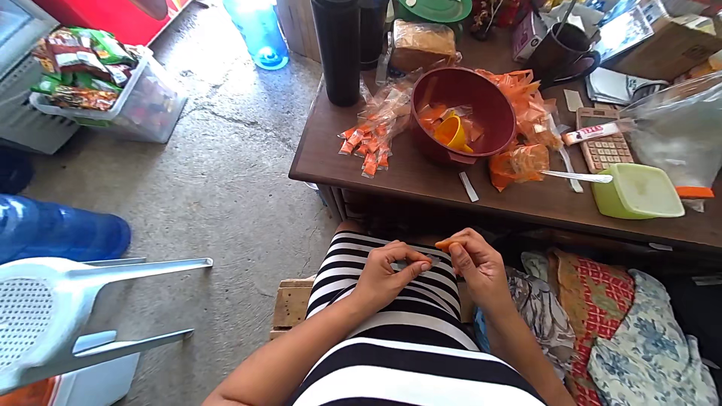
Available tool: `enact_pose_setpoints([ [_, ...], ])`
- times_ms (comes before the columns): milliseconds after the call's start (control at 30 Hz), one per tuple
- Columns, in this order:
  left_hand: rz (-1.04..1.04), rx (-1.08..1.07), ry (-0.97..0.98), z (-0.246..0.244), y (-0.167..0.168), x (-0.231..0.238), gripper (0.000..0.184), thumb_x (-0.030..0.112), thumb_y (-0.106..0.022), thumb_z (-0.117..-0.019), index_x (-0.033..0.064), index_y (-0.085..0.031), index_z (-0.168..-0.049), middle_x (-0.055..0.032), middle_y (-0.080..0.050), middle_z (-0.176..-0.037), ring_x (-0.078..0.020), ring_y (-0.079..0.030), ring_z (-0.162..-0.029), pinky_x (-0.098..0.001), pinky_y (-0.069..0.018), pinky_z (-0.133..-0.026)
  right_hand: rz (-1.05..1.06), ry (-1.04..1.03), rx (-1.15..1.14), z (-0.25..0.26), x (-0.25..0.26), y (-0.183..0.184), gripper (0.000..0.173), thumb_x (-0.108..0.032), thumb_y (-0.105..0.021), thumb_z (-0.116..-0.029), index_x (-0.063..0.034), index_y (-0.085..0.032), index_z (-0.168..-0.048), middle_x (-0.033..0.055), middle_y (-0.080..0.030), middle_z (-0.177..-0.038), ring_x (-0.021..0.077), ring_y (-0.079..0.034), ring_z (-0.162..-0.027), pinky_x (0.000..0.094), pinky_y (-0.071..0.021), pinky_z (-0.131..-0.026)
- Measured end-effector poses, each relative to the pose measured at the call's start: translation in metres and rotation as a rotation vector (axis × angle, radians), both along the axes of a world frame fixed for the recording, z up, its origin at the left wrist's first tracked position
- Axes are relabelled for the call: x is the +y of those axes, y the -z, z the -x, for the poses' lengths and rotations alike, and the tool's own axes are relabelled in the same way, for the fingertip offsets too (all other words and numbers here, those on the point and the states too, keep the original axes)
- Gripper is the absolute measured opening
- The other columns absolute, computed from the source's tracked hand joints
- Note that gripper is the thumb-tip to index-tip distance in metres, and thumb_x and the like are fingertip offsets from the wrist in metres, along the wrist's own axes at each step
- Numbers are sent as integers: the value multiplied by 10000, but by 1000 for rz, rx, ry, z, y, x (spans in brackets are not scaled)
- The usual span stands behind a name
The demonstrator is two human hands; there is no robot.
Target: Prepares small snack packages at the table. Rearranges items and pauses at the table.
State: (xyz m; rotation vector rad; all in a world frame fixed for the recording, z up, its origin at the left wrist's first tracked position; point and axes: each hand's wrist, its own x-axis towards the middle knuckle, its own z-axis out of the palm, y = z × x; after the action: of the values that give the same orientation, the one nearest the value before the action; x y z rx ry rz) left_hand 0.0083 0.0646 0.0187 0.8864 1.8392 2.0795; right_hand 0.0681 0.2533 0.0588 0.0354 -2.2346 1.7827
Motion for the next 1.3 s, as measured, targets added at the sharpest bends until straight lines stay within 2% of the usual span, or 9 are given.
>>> enact_pose_setpoints([
  [200, -2, 10, -1, -1, 1, 1, 146, 114, -701, -957, -25, -744, -940, -18, -732, -907, -14, -647, -917, -202, -520, -875, -89, -159, -39, -2, 6, -11, 274, -244, -635, -1006, -26, -759, -1115, -5, -635, -995, -88, -490, -703, 59, -409, -580],
  [367, 4, 32, 6, -2, 2, 2, 147, 107, -708, -946, -34, -732, -916, -31, -725, -888, -21, -644, -911, -201, -513, -867, -144, -112, 6, -1, 2, -9, 136, -151, -729, -930, -25, -776, -955, -16, -632, -881, -86, -507, -694, 51, -432, -607],
  [500, 10, 28, 10, -3, 0, 2, 141, 105, -712, -944, -31, -740, -920, -29, -728, -894, -21, -644, -916, -201, -511, -876, -124, -53, 8, -2, -3, -6, 149, -169, -779, -870, -28, -737, -846, -38, -603, -823, -92, -498, -672, 43, -426, -592],
  [600, 13, 37, 19, -4, 0, 2, 140, 99, -706, -940, -36, -737, -916, -33, -724, -884, -22, -640, -909, -199, -505, -871, -120, -13, 19, -2, -7, -2, 218, -204, -773, -884, -44, -677, -774, -43, -579, -799, -89, -500, -683, 46, -423, -601],
  [700, 16, 32, 10, -5, -1, 2, 147, 105, -708, -946, -36, -738, -919, -30, -725, -888, -18, -648, -911, -195, -517, -873, -119, -44, 46, -2, -6, -1, 185, -180, -715, -949, -14, -731, -869, -12, -630, -881, -67, -558, -750, 62, -480, -661],
  [800, 18, 21, 12, -4, -1, 2, 152, 113, -710, -950, -34, -737, -922, -27, -726, -897, -20, -650, -923, -200, -519, -881, -106, -116, 18, -3, -2, -1, 196, -169, -643, -1003, -4, -742, -963, 3, -632, -933, -65, -563, -745, 70, -489, -648],
  [900, 15, 29, 22, -5, 0, 2, 146, 108, -709, -949, -32, -734, -918, -27, -726, -895, -20, -647, -917, -202, -514, -877, -68, -156, -2, -4, 3, 1, 174, -140, -647, -997, -1, -751, -1014, 5, -631, -945, -59, -568, -745, 76, -495, -644],
  [1200, 26, 42, 54, -4, -3, 4, 148, 91, -706, -938, -51, -728, -905, -46, -721, -879, -19, -638, -910, -191, -501, -870, -22, 31, 4, -5, -9, 3, 219, -217, -826, -831, -76, -686, -740, -78, -563, -776, -93, -497, -669, 46, -423, -587],
  [1300, 23, 32, 58, -3, -5, 5, 154, 106, -710, -946, -44, -739, -923, -44, -725, -888, -20, -643, -913, -193, -507, -874, 46, 52, 10, -3, -8, 3, 179, -213, -790, -876, -96, -712, -765, -88, -599, -798, -83, -537, -692, 60, -461, -610],
])
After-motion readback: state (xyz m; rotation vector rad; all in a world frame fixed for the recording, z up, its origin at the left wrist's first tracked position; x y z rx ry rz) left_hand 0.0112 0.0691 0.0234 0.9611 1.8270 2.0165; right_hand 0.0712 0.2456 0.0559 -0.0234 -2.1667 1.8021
